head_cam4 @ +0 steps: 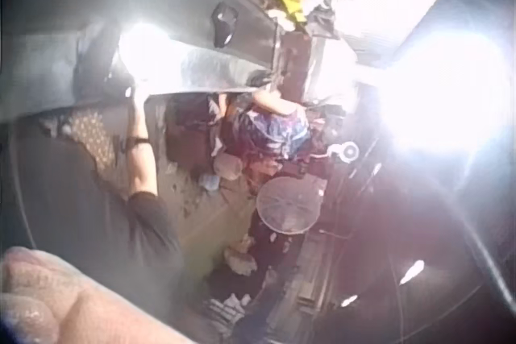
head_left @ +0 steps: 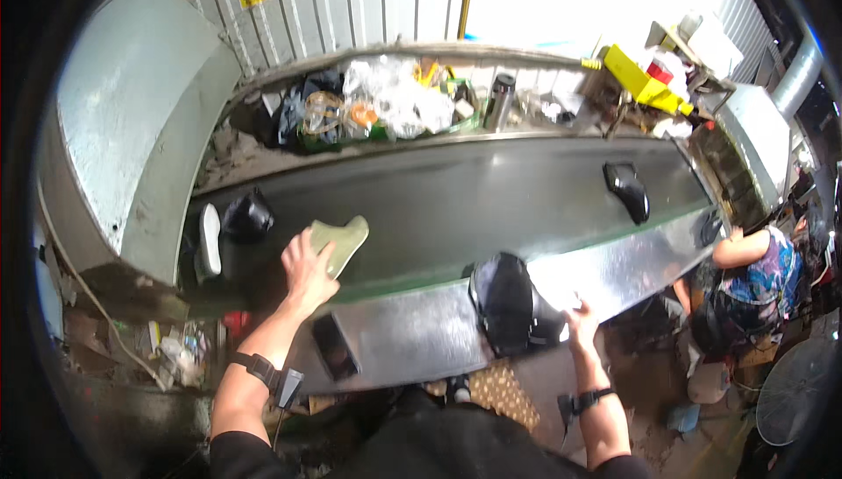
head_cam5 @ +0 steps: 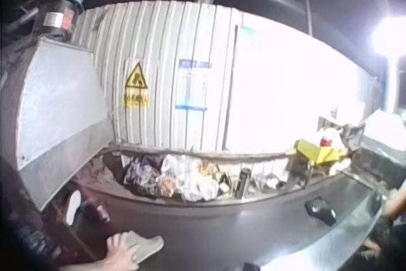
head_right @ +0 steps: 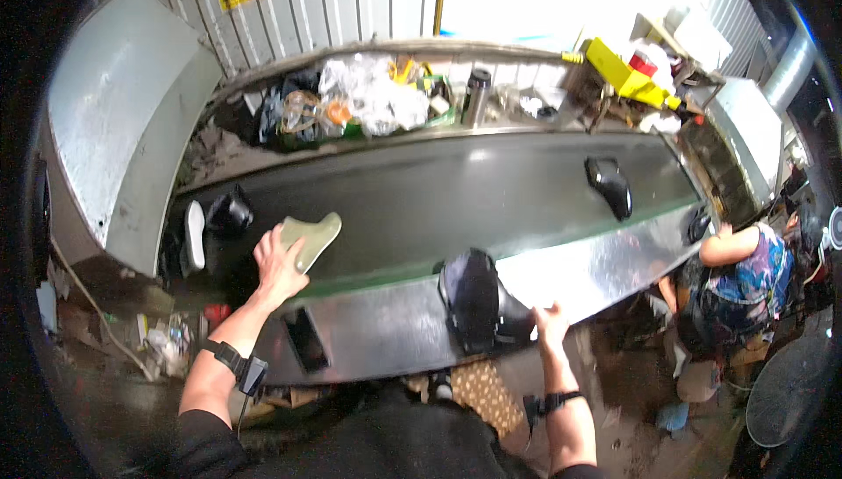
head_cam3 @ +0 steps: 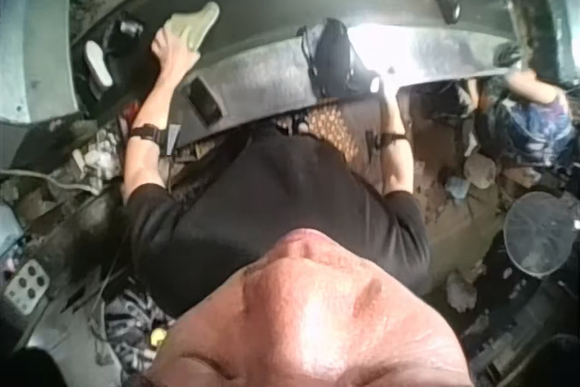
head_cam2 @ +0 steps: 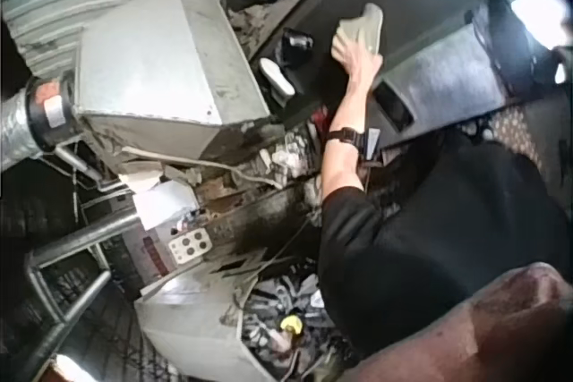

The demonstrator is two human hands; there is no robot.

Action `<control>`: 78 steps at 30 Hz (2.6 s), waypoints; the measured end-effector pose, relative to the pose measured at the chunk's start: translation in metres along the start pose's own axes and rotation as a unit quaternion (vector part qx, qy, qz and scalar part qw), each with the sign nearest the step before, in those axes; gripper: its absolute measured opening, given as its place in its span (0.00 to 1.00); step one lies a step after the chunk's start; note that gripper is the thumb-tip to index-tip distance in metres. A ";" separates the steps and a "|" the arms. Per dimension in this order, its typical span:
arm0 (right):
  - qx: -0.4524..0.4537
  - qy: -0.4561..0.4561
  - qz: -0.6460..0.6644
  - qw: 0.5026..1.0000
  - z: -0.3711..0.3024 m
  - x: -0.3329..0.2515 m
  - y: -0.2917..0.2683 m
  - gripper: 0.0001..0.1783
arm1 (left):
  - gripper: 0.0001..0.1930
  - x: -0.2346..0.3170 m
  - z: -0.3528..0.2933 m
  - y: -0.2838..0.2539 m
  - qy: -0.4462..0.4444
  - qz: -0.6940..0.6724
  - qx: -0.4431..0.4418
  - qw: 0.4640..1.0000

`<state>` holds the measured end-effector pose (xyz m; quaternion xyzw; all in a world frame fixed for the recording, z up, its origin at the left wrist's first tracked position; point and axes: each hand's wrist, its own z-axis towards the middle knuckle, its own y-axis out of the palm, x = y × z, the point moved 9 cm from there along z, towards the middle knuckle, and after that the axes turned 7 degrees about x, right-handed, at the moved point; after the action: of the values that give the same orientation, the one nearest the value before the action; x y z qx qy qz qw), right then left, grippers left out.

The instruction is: Operating a toe-lasting machine to shape the front part of shoes.

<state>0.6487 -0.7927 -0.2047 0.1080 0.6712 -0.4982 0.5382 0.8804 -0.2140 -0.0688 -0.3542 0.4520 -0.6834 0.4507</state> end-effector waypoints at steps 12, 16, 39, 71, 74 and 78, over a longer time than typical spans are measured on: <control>-0.224 0.342 0.389 0.826 -0.028 0.024 0.032 0.25 | 0.19 0.263 -0.166 0.003 0.229 -0.074 0.150 0.959; -0.268 0.394 0.429 0.767 -0.067 0.007 0.038 0.36 | 0.26 0.291 -0.199 0.035 0.278 -0.013 0.073 0.958; -0.371 -0.298 0.258 0.841 -0.224 -0.125 0.092 0.72 | 0.16 0.045 -0.115 0.140 -0.513 -0.450 -0.026 0.731; -0.650 -0.243 0.165 0.701 -0.227 -0.115 0.078 0.82 | 0.18 0.100 -0.157 0.097 -0.561 -0.464 0.008 0.686; -0.711 -0.122 0.289 0.629 -0.229 -0.138 0.086 0.68 | 0.20 0.075 -0.176 0.051 -0.556 -0.408 0.046 0.723; -0.702 0.156 0.097 0.688 -0.266 -0.179 0.134 0.51 | 0.20 0.068 -0.209 -0.027 -0.526 -0.436 0.127 0.719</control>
<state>0.6478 -0.4499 -0.1505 -0.1609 0.8850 0.1977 0.3895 0.6627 -0.2097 -0.1090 -0.7537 -0.1535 -0.5596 0.3086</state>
